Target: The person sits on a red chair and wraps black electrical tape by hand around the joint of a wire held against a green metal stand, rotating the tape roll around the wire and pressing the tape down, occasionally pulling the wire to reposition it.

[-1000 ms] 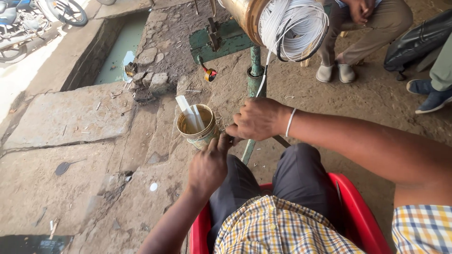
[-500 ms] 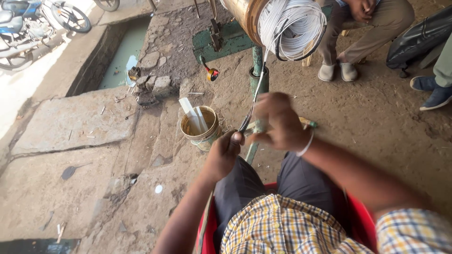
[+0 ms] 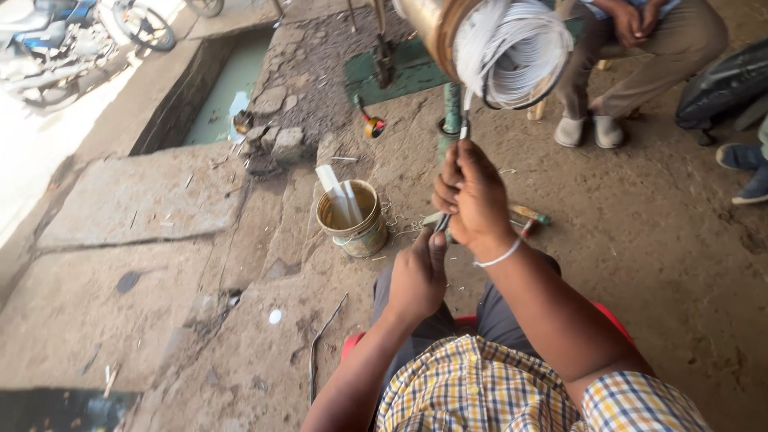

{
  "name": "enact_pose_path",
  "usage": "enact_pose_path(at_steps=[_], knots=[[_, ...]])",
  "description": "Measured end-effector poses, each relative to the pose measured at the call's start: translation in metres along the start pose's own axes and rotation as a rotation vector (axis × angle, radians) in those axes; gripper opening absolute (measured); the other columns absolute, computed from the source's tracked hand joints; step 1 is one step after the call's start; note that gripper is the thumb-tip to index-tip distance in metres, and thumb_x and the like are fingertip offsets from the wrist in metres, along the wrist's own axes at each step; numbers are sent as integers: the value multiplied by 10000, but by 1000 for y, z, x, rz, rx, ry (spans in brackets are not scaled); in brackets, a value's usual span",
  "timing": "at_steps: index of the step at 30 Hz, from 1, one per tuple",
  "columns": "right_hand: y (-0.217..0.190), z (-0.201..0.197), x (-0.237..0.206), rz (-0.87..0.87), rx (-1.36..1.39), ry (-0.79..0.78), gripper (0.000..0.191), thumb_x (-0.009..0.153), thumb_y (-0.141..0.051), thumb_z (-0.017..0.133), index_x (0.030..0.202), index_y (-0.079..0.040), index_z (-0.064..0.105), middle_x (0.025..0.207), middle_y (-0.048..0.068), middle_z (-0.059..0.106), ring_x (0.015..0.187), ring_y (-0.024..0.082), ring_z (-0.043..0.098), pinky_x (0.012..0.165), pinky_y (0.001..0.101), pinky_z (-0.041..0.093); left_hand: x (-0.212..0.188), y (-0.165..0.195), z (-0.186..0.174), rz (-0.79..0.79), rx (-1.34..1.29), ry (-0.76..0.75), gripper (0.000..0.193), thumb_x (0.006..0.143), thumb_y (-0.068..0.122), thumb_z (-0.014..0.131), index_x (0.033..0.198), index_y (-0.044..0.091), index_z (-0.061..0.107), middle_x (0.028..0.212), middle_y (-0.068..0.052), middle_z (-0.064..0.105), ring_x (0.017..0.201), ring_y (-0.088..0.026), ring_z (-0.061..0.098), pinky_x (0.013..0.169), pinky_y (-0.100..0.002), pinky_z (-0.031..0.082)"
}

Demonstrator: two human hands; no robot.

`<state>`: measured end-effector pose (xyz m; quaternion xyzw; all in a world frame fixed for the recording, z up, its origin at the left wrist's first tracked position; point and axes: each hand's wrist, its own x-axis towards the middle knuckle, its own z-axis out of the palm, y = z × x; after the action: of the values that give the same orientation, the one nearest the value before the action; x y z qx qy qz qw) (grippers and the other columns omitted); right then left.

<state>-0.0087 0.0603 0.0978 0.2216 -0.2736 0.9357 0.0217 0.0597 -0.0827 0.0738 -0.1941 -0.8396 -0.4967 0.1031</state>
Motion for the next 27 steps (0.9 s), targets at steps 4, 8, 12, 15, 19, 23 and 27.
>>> enact_pose_path(at_steps=[4,8,12,15,19,23,27], knots=[[0,-2,-19,97,-388,-1,376,1036,-384,535,1279,-101,578,974,39,675,891,108,639,834,272,543,-1,-7,-11,25,-14,53,368,1096,319,438,1080,-3,617,770,-270,645,795,-499,634,669,-531,470],[4,-10,-37,226,-727,-131,359,1057,-314,563,1232,-11,642,1117,47,695,894,81,612,812,246,524,0,-12,-18,24,42,96,360,1088,333,467,1128,15,631,773,-255,666,780,-484,655,655,-538,488],[17,-10,-41,102,-838,-100,309,1080,-289,570,1166,-1,643,1063,41,701,871,83,631,809,245,535,0,-12,-14,10,191,145,356,1060,340,482,1186,43,633,724,-223,679,695,-464,663,600,-557,492],[21,-7,-42,38,-884,-107,302,1091,-287,568,1166,-2,633,1066,33,693,895,76,633,845,244,542,-1,-13,-11,87,170,208,354,1059,313,477,1245,59,638,712,-215,678,658,-462,655,564,-550,494],[15,-14,-40,62,-935,-159,366,1070,-332,572,1190,7,636,1099,36,691,944,81,626,853,258,521,-3,-16,-11,61,180,228,287,1058,309,497,1118,60,625,682,-203,660,635,-448,650,546,-533,490],[23,-41,-38,261,-1162,-113,406,1071,-407,479,1271,-75,598,1009,88,662,844,144,613,774,290,527,-4,-24,-12,70,223,232,271,1071,304,496,979,73,602,645,-195,630,615,-443,629,544,-536,472],[60,-58,-70,729,-2036,-557,318,856,-182,712,1161,-94,693,1104,228,673,1024,389,654,895,506,515,-5,-27,-8,74,229,255,295,1085,314,503,932,75,584,661,-194,628,633,-449,618,557,-542,460]])
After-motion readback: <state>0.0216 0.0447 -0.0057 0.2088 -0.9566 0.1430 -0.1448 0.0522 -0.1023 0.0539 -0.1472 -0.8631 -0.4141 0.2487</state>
